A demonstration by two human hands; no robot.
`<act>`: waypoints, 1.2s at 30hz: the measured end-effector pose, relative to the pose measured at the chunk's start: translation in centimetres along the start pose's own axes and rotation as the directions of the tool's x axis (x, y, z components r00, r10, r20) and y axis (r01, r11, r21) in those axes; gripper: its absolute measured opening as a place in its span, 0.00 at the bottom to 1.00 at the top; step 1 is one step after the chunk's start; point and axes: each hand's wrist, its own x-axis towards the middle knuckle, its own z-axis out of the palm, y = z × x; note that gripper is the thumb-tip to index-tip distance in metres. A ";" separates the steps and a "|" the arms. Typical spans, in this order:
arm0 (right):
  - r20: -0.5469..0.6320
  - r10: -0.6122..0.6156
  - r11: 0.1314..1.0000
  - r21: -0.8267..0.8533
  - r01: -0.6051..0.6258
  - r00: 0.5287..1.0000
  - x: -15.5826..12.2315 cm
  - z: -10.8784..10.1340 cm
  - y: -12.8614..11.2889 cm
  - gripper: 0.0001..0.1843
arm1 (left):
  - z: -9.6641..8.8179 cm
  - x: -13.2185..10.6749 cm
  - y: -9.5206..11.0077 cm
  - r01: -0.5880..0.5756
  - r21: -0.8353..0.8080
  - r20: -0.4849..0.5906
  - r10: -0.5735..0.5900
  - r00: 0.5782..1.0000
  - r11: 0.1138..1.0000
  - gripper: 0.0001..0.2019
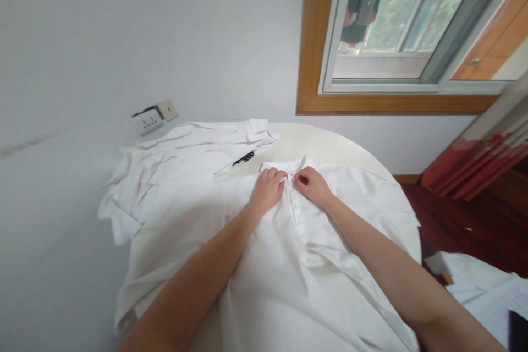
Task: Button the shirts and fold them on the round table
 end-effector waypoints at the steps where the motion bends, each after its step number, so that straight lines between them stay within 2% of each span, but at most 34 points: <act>1: 0.005 0.010 1.000 -0.023 -0.010 1.000 0.1 0.0 -0.2 0.06 | 0.0 0.1 0.1 0.018 -0.002 0.008 -0.018 1.000 1.000 0.11; 7: -0.046 0.053 0.987 -0.149 -0.059 0.998 0.6 0.7 -1.4 0.10 | 0.2 0.9 0.5 0.175 0.000 0.038 -0.175 0.984 0.985 0.12; 14: -0.045 0.080 0.977 -0.197 -0.088 0.996 0.3 1.0 -1.8 0.11 | -0.5 0.9 -0.1 0.031 -0.011 0.009 -0.031 0.999 0.999 0.10; 18: -0.034 0.086 0.964 -0.250 -0.092 0.996 0.2 1.0 -2.5 0.15 | -0.6 0.8 -0.1 0.080 0.010 0.002 -0.080 0.997 0.997 0.13; 21: -0.026 0.118 0.952 -0.280 -0.121 0.993 0.3 1.0 -2.9 0.12 | -0.4 0.8 -0.2 0.075 0.000 0.020 -0.075 0.997 0.997 0.14; 29: -0.028 0.124 0.980 -0.155 -0.127 0.992 0.8 0.7 -1.5 0.06 | -0.1 0.8 -0.4 0.087 -0.032 0.016 -0.087 0.996 0.996 0.18; 36: -0.007 0.196 0.977 0.090 -0.194 0.981 0.9 0.7 -0.4 0.06 | -0.1 0.8 0.3 0.088 -0.019 0.029 -0.087 0.996 0.996 0.14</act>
